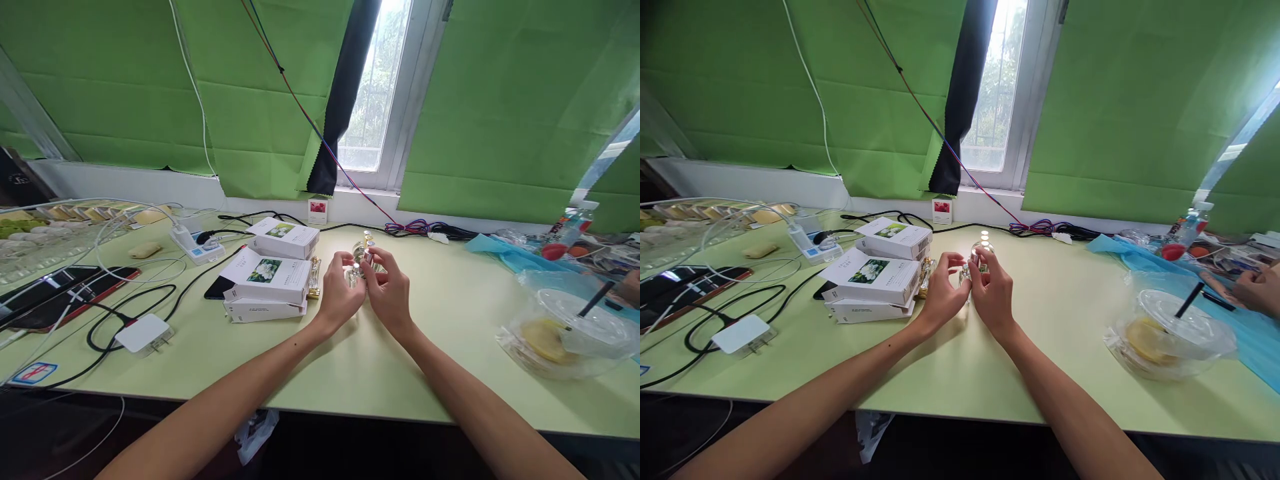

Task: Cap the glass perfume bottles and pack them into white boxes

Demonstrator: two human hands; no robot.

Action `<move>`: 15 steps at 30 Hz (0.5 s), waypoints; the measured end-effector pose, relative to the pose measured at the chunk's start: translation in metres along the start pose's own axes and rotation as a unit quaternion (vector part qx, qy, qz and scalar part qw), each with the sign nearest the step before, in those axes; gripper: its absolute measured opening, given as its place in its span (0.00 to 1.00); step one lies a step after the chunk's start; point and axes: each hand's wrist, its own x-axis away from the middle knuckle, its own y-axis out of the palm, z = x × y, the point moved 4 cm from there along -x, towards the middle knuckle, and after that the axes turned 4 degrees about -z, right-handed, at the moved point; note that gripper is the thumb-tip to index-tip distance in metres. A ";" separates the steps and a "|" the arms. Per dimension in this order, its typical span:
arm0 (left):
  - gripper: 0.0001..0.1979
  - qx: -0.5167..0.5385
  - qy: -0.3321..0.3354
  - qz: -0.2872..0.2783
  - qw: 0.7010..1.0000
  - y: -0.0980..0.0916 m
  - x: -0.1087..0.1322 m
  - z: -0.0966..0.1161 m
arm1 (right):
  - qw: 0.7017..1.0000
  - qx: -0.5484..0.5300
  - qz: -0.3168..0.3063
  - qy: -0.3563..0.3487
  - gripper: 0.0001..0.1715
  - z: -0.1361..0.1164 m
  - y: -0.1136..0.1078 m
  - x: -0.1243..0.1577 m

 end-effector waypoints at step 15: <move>0.13 -0.025 -0.013 -0.023 0.999 0.005 -0.001 -0.011 | 0.999 -0.005 -0.006 -0.034 0.11 0.011 0.005 0.000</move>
